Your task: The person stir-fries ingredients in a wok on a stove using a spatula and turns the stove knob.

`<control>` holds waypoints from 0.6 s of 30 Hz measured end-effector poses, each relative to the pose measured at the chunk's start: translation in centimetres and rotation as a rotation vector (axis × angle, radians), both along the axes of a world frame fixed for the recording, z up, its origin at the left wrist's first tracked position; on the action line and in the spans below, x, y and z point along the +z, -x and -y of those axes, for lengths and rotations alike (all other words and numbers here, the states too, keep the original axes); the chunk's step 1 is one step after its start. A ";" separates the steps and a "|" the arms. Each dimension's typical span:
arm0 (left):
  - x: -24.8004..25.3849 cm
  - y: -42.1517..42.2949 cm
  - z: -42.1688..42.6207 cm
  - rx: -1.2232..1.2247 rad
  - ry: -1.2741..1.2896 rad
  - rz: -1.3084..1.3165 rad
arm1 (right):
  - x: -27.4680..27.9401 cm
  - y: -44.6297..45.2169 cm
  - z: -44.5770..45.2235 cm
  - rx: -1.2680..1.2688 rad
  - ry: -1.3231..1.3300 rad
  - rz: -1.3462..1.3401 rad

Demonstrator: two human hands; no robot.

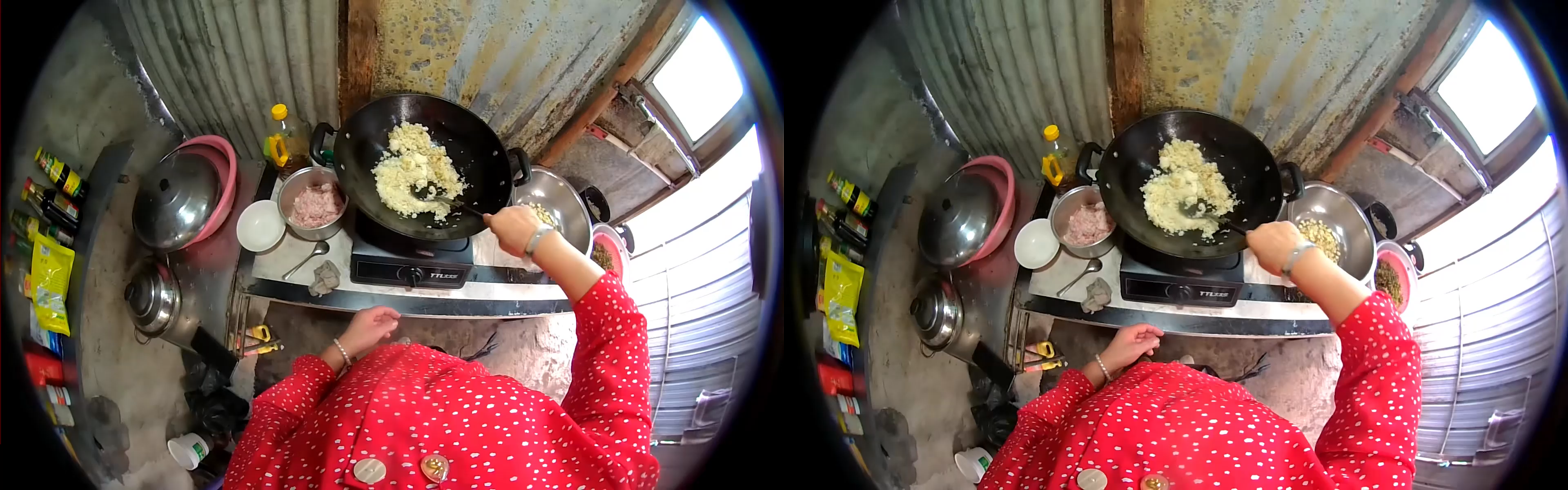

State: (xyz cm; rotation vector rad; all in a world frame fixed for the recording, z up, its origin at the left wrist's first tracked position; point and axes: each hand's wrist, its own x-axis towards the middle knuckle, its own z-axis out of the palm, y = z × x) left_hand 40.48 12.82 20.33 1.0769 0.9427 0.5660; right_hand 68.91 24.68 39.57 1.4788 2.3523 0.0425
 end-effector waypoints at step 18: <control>-4.2 3.9 4.3 0.088 0.066 0.050 | -13.3 7.1 3.9 -0.127 0.287 -0.150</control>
